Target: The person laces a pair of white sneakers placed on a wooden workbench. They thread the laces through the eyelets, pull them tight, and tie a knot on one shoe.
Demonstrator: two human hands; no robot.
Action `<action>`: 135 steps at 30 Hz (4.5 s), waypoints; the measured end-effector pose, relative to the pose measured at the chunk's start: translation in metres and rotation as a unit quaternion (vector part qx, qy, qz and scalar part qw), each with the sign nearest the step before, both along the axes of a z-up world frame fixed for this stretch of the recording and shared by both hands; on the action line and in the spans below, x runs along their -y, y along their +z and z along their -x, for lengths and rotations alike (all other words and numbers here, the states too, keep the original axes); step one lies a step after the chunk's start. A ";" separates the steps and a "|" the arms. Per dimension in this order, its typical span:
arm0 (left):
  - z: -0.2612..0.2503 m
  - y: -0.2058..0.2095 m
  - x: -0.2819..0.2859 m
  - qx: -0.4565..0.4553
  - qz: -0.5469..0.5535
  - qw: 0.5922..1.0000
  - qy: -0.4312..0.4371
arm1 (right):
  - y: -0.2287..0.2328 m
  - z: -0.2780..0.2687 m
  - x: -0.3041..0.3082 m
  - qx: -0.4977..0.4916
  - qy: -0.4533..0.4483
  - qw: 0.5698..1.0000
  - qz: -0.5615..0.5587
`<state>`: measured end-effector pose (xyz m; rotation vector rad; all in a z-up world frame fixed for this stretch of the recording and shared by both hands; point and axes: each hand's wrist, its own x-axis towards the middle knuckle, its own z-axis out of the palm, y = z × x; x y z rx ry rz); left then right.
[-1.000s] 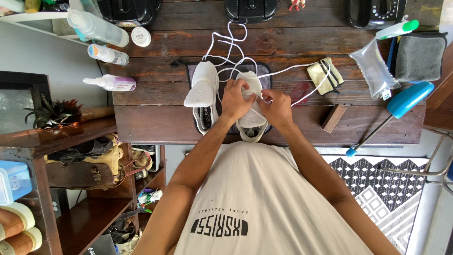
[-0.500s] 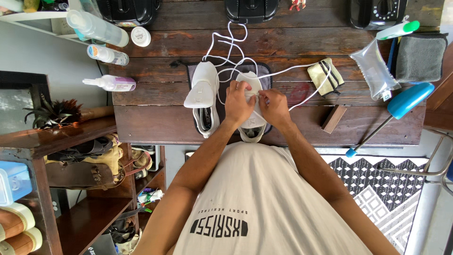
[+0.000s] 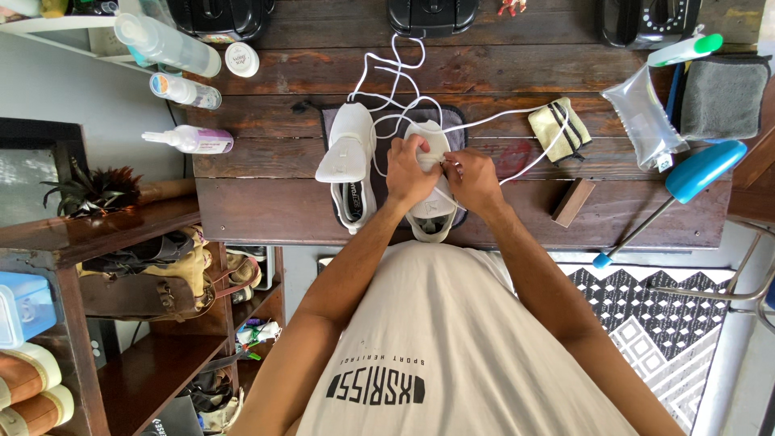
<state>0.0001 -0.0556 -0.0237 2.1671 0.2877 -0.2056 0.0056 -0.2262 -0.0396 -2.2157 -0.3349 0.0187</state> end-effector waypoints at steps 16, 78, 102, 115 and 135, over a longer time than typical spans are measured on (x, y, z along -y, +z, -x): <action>0.006 0.010 -0.011 0.003 0.042 0.999 -0.031 | 0.024 0.005 -0.006 0.005 -0.027 1.000 0.002; 0.041 0.106 -0.024 0.193 0.286 0.938 0.001 | 0.135 0.032 -0.039 -0.010 -0.048 0.964 -0.261; -0.168 -0.030 -0.010 -0.056 -0.124 0.902 -0.409 | 0.196 0.056 -0.031 0.008 0.069 0.979 -0.190; -0.149 -0.040 -0.022 0.007 -0.039 0.924 -0.381 | 0.408 0.067 -0.005 0.257 0.389 0.885 0.016; -0.032 0.200 -0.041 -0.033 0.398 0.752 -0.524 | 0.347 0.026 0.077 0.178 0.006 0.886 -0.428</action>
